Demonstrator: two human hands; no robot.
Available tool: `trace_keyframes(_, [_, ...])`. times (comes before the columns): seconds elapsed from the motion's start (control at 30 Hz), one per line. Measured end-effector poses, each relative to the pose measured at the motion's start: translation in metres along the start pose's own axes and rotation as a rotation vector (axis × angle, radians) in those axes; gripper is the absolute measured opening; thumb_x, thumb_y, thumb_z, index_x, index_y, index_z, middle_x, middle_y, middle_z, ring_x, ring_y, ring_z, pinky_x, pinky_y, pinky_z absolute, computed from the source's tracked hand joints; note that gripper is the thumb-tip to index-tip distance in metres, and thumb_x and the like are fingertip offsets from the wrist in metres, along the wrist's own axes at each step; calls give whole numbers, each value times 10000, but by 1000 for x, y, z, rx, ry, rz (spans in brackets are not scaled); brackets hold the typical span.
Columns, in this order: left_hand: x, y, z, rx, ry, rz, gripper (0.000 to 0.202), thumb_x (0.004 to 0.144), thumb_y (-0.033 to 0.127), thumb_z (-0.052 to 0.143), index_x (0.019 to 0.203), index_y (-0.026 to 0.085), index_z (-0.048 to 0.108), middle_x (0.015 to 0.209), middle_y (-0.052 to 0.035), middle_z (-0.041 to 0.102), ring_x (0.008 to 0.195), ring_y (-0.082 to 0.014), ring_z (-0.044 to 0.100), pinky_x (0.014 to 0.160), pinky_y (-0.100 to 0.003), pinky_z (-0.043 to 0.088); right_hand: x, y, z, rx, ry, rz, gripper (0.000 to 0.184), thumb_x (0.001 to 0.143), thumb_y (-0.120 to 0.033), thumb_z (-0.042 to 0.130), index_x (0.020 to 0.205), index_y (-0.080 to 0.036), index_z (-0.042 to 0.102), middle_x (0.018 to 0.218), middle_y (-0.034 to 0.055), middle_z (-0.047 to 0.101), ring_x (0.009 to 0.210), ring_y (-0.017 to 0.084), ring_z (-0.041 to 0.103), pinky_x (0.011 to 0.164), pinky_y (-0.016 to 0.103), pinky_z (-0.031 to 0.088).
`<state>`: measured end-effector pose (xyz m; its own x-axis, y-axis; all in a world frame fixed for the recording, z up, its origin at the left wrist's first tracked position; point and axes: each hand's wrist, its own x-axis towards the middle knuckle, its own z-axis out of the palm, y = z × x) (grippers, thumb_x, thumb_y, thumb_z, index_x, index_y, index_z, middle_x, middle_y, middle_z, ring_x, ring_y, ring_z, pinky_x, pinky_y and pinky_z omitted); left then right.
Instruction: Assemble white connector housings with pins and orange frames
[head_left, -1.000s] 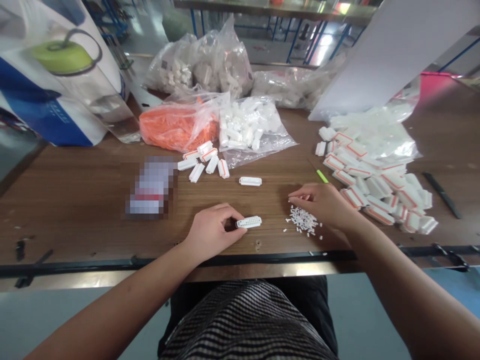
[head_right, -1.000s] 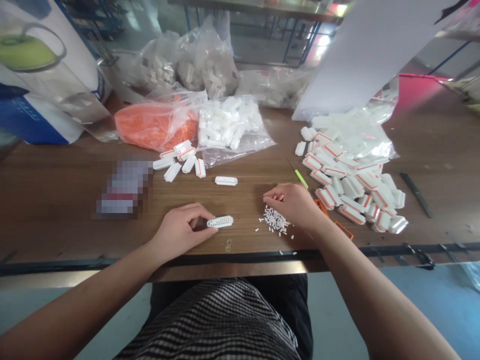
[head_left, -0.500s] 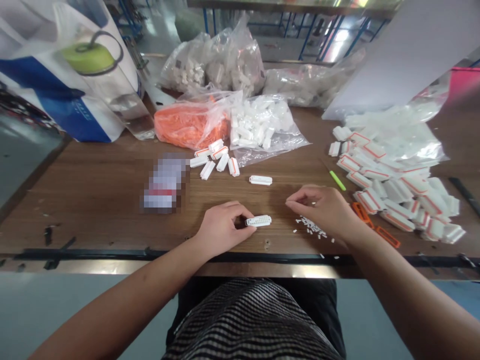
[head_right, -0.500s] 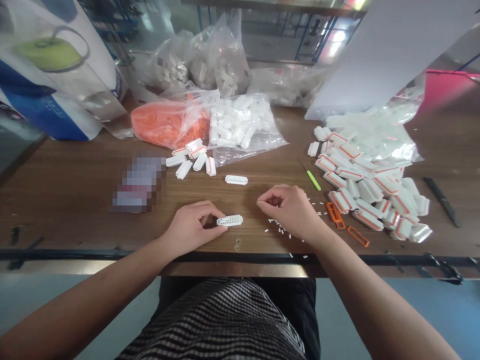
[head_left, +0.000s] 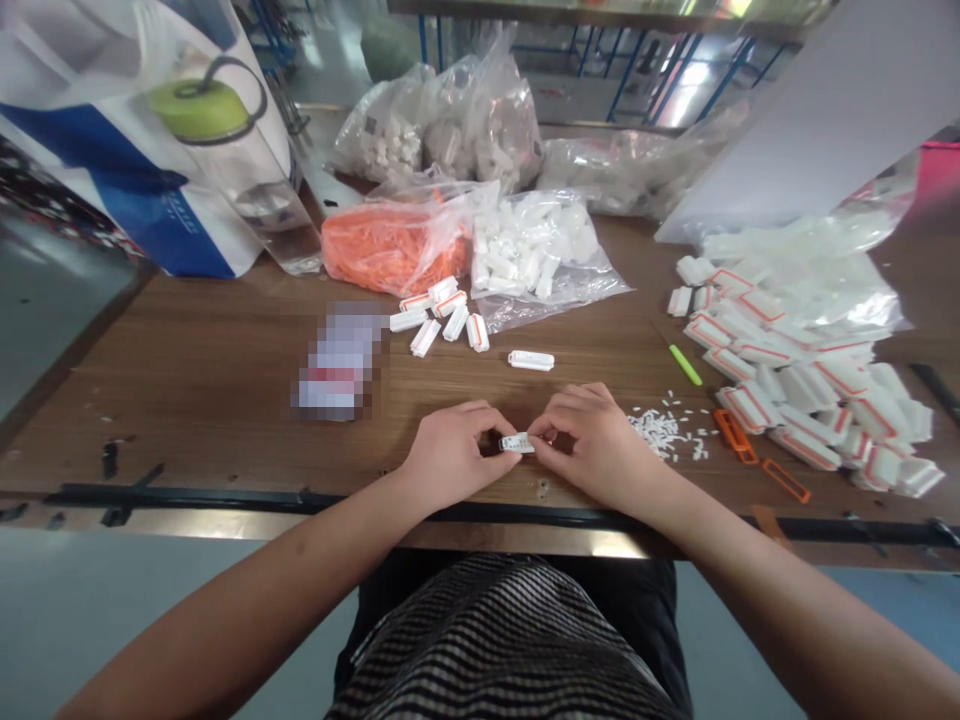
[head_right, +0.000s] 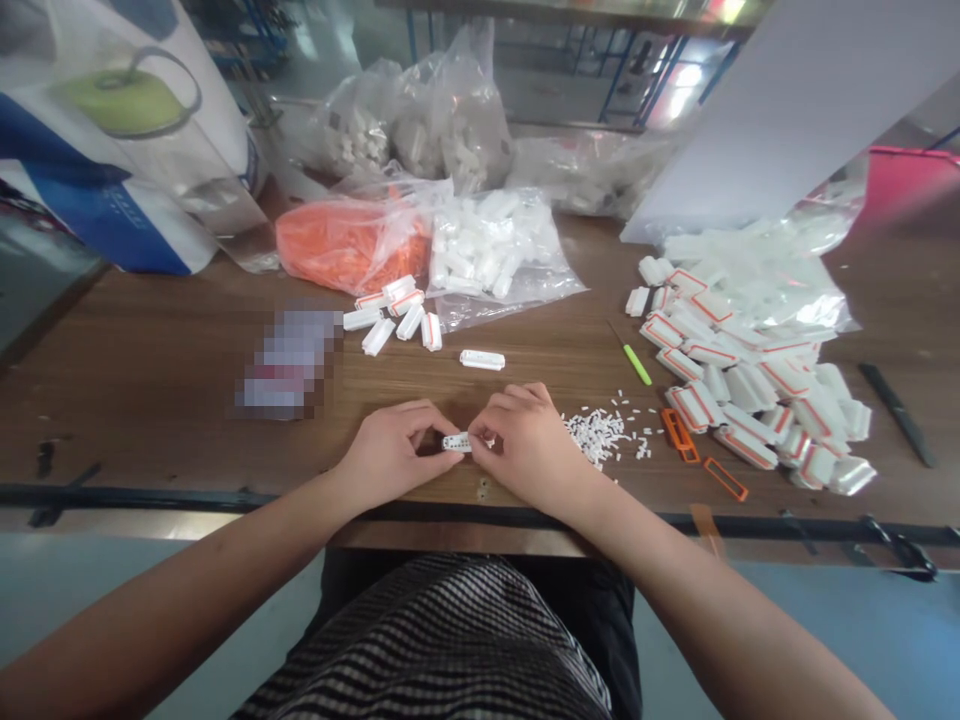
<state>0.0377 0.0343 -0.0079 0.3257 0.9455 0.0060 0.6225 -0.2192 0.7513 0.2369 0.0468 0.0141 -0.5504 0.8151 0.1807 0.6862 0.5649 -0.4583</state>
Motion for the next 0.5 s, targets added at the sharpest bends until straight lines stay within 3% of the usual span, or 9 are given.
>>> trace_keyframes(0.2, [1,1,1,-7,5,-8,89,734,246,735,821,227,737,673,50,568,560,-87,448,583,-232,364,-5,-3,-5,-144,46,-116,207,897,-204,553,808,-224,739,668,-1,655,709,163,548,775,354,333])
trace_keyframes(0.4, [1,-1,-1,18,6,12,68,746,246,730,809,221,728,675,50,574,562,-86,446,565,-229,342,-10,-19,5,-402,92,-225,237,878,-208,544,713,-173,710,686,40,650,712,190,530,796,385,338])
trace_keyframes(0.5, [3,-3,-1,24,-3,13,68,750,244,724,815,226,731,680,50,577,558,-86,448,550,-227,334,-12,-16,3,-370,109,-179,247,897,-218,526,773,-175,736,700,42,671,728,197,562,779,380,355])
